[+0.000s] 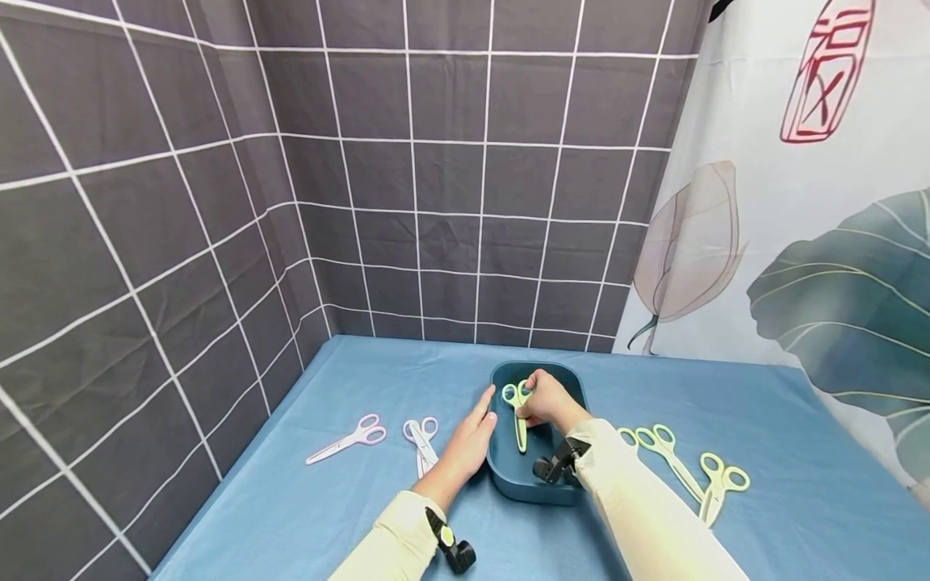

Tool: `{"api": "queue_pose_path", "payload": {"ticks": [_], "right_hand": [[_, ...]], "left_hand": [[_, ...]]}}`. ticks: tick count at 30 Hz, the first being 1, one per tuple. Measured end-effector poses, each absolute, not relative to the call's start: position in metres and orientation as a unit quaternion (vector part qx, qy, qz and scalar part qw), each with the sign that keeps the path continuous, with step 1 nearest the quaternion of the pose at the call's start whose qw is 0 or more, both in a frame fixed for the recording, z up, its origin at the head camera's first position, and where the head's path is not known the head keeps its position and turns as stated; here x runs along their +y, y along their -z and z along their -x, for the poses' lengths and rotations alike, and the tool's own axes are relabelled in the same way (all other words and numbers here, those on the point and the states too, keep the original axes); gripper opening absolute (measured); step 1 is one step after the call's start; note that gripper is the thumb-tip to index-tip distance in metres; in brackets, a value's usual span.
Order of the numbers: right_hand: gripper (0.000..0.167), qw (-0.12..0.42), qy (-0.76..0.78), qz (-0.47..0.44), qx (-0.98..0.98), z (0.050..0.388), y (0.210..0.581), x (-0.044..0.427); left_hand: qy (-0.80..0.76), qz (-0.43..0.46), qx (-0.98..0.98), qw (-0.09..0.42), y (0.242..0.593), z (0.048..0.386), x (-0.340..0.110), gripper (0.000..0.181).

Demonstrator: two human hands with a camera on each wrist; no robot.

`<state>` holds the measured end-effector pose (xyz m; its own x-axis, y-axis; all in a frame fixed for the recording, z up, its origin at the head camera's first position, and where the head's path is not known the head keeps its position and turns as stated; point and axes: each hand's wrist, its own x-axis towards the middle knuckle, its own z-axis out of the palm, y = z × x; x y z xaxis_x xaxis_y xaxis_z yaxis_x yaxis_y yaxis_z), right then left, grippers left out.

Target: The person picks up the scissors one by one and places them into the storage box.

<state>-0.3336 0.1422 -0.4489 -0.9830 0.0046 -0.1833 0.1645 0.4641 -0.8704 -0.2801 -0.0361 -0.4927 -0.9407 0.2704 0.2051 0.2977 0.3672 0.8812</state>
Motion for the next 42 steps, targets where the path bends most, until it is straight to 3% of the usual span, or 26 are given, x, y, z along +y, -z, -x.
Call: {"api": "queue_pose_path", "payload": {"ticks": [42], "right_hand": [[0.035, 0.007, 0.376, -0.028, 0.926, 0.33, 0.458, 0.143]], "left_hand": [[0.539, 0.17, -0.825, 0.014, 0.491, 0.278, -0.036, 0.051]]}}
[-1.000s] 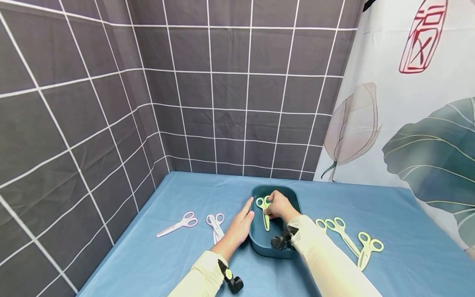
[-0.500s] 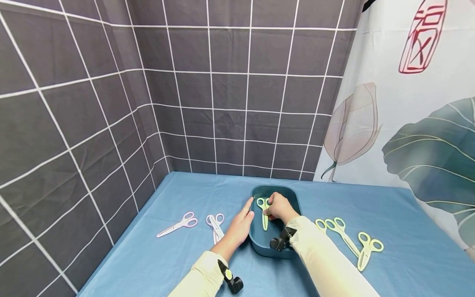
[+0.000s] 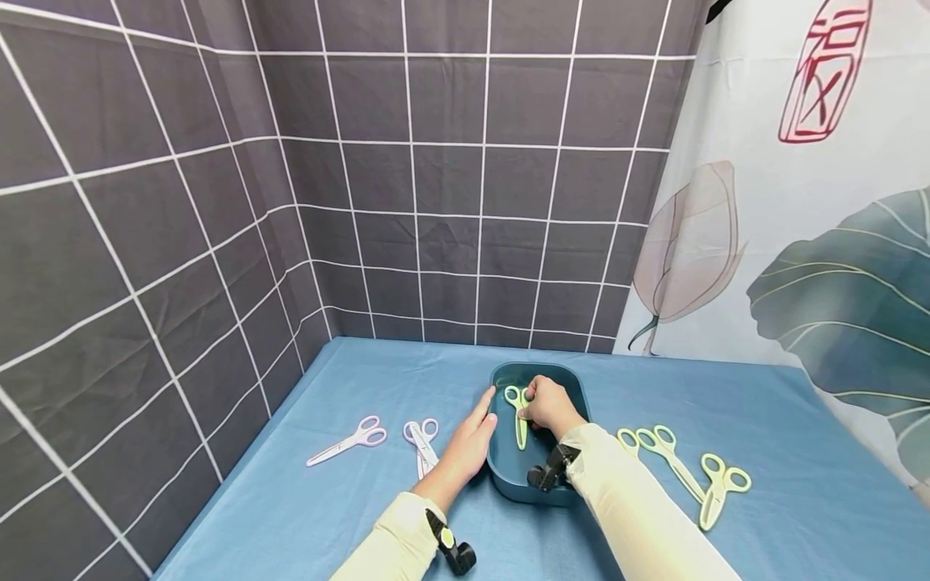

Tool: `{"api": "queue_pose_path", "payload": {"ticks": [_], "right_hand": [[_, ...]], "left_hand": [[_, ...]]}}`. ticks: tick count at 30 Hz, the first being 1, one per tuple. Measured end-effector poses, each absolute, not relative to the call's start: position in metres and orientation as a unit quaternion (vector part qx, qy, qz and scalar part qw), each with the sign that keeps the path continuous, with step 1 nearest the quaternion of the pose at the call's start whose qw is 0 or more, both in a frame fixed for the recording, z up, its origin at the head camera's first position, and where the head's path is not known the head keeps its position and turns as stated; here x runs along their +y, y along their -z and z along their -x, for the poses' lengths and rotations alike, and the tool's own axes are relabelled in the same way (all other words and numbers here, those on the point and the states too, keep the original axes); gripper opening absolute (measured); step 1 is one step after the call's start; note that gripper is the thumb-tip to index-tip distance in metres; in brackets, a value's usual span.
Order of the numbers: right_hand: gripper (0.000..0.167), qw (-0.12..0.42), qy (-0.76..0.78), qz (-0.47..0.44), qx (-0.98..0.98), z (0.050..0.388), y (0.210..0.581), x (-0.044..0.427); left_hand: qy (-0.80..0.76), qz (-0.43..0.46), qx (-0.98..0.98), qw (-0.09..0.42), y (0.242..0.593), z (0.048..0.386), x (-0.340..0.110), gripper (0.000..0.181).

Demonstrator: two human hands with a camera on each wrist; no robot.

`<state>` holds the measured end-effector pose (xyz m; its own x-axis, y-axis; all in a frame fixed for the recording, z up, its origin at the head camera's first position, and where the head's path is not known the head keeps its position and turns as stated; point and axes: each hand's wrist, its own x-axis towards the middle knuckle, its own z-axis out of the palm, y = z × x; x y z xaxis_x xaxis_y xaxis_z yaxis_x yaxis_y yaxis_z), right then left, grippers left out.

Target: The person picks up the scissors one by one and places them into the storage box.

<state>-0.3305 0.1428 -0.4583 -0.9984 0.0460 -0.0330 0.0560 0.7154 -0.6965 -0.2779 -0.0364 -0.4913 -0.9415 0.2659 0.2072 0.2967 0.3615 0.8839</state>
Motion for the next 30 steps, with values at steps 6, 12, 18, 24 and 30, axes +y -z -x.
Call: {"api": "queue_pose_path", "payload": {"ticks": [6, 12, 18, 24, 30], "right_hand": [[0.033, 0.006, 0.364, -0.022, 0.931, 0.329, 0.4582, 0.1427], [0.033, 0.007, 0.364, -0.016, 0.931, 0.3293, 0.4585, 0.1423], [0.032, 0.006, 0.36, -0.012, 0.933, 0.327, 0.4538, 0.1412], [0.031, 0.008, 0.349, -0.01, 0.937, 0.3286, 0.4542, 0.1405], [0.025, 0.001, 0.305, 0.01, 0.952, 0.3292, 0.4502, 0.1435]], "left_hand": [[0.535, 0.17, -0.827, 0.015, 0.4923, 0.2784, -0.0365, 0.051], [0.536, 0.173, -0.827, 0.016, 0.4931, 0.2791, -0.0365, 0.051], [0.54, 0.174, -0.824, 0.013, 0.4934, 0.2811, -0.0366, 0.051], [0.537, 0.172, -0.826, 0.016, 0.4935, 0.281, -0.0376, 0.051], [0.539, 0.168, -0.825, 0.011, 0.4926, 0.2808, -0.0368, 0.051]]}}
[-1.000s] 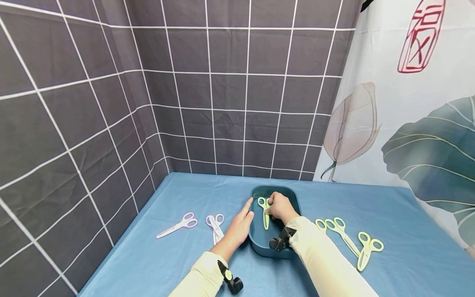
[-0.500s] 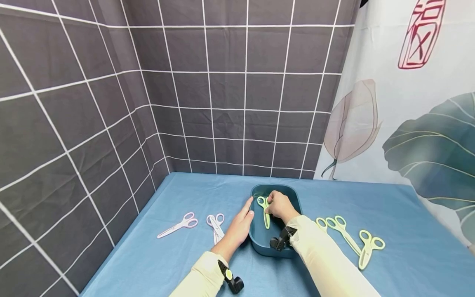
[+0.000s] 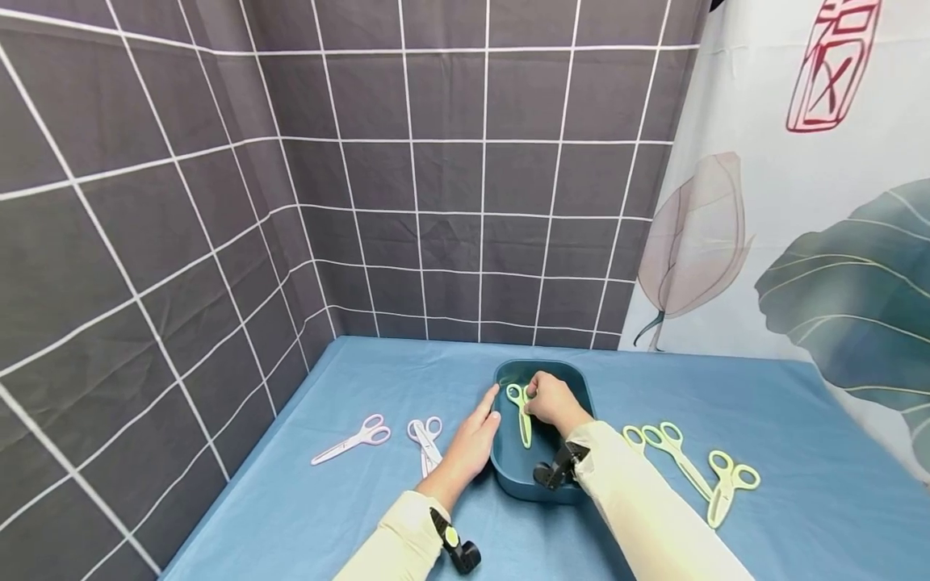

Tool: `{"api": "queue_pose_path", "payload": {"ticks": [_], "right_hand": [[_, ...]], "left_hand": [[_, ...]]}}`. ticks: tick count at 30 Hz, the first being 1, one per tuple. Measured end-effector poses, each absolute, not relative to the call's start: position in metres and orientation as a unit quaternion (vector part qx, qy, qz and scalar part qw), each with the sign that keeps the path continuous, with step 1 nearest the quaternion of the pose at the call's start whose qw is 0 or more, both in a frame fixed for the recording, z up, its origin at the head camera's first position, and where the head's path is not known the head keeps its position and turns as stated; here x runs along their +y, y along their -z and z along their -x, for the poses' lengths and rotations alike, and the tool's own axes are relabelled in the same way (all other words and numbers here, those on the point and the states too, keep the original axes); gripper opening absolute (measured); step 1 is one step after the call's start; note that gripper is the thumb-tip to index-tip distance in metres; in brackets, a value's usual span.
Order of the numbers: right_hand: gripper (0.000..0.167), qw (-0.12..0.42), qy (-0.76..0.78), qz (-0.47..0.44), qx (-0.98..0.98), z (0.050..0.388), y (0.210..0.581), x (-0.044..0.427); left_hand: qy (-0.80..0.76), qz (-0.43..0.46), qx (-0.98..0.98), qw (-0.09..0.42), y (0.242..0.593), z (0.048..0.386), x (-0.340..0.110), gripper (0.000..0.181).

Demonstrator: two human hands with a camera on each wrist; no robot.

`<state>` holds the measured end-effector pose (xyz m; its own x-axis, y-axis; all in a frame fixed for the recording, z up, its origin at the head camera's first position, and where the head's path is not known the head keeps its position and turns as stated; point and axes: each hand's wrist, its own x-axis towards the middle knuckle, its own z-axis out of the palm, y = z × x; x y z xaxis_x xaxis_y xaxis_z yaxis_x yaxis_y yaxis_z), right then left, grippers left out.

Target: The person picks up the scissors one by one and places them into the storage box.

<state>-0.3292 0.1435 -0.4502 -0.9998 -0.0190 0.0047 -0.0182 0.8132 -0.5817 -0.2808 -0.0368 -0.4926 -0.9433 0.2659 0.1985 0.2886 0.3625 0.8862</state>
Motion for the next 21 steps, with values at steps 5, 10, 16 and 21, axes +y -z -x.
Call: {"api": "queue_pose_path", "payload": {"ticks": [5, 10, 16, 21], "right_hand": [[0.016, 0.018, 0.335, 0.04, 0.941, 0.326, 0.439, 0.151], [0.011, 0.015, 0.48, 0.065, 0.875, 0.315, 0.426, 0.175], [0.016, -0.071, 0.558, 0.071, 0.823, 0.295, 0.412, 0.209], [0.022, -0.093, 0.559, 0.052, 0.822, 0.281, 0.403, 0.233]], "left_hand": [[0.543, 0.164, -0.824, 0.009, 0.493, 0.281, -0.038, 0.051], [0.547, 0.167, -0.82, 0.018, 0.493, 0.28, -0.035, 0.051], [0.551, 0.173, -0.816, 0.023, 0.491, 0.28, -0.034, 0.052], [0.55, 0.176, -0.816, 0.023, 0.492, 0.281, -0.035, 0.052]]}}
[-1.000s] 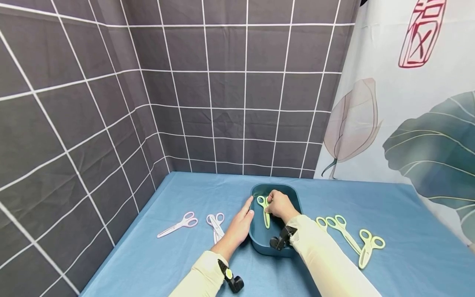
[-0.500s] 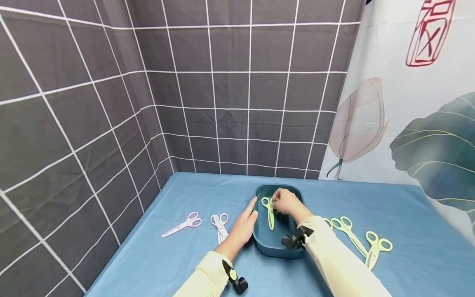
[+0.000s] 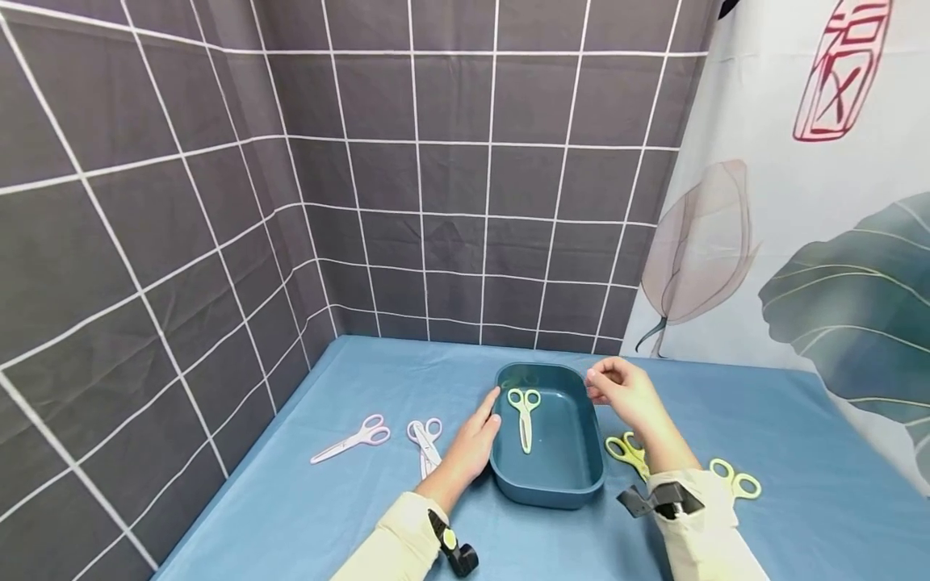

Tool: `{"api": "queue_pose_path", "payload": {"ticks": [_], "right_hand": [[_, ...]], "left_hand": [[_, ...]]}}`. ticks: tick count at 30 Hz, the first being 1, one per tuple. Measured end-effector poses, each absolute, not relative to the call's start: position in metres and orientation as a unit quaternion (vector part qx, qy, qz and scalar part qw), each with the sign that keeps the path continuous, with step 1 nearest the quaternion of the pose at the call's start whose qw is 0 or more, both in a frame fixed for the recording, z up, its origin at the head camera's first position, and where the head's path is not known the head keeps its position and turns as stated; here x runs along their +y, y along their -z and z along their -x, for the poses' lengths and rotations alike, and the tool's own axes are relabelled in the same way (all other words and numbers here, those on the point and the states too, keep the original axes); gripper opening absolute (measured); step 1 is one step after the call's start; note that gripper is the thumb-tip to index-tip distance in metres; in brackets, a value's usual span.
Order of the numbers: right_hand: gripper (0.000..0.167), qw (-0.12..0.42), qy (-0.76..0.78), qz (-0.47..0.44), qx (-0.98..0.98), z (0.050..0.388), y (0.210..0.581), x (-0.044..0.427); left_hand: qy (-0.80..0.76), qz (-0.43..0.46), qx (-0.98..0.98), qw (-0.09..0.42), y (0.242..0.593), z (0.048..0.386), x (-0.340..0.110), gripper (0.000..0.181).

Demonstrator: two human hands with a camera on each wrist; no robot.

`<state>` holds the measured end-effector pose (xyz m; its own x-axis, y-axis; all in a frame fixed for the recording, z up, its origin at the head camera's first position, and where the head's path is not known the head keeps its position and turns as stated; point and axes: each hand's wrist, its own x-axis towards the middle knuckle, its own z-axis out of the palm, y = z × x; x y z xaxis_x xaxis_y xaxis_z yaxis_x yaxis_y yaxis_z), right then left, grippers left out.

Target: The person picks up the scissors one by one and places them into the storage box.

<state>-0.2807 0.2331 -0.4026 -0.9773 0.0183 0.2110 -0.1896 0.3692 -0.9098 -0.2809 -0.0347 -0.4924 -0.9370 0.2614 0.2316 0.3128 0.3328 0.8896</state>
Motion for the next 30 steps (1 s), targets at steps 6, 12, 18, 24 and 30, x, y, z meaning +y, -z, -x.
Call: {"api": "queue_pose_path", "payload": {"ticks": [6, 12, 18, 24, 30], "right_hand": [[0.027, 0.108, -0.523, -0.028, -0.845, 0.275, 0.397, 0.256], [0.03, 0.104, -0.461, -0.001, -0.881, 0.271, 0.394, 0.282], [0.03, 0.07, -0.384, 0.021, -0.92, 0.266, 0.396, 0.305], [0.032, 0.016, -0.342, 0.04, -0.939, 0.263, 0.399, 0.317], [0.028, -0.024, -0.287, 0.067, -0.955, 0.26, 0.404, 0.322]], "left_hand": [[0.555, 0.176, -0.813, 0.026, 0.492, 0.281, -0.037, 0.052], [0.554, 0.173, -0.814, 0.025, 0.489, 0.282, -0.037, 0.052], [0.549, 0.168, -0.818, 0.023, 0.488, 0.28, -0.037, 0.051], [0.546, 0.166, -0.821, 0.02, 0.489, 0.279, -0.036, 0.051], [0.55, 0.168, -0.818, 0.017, 0.491, 0.278, -0.036, 0.051]]}}
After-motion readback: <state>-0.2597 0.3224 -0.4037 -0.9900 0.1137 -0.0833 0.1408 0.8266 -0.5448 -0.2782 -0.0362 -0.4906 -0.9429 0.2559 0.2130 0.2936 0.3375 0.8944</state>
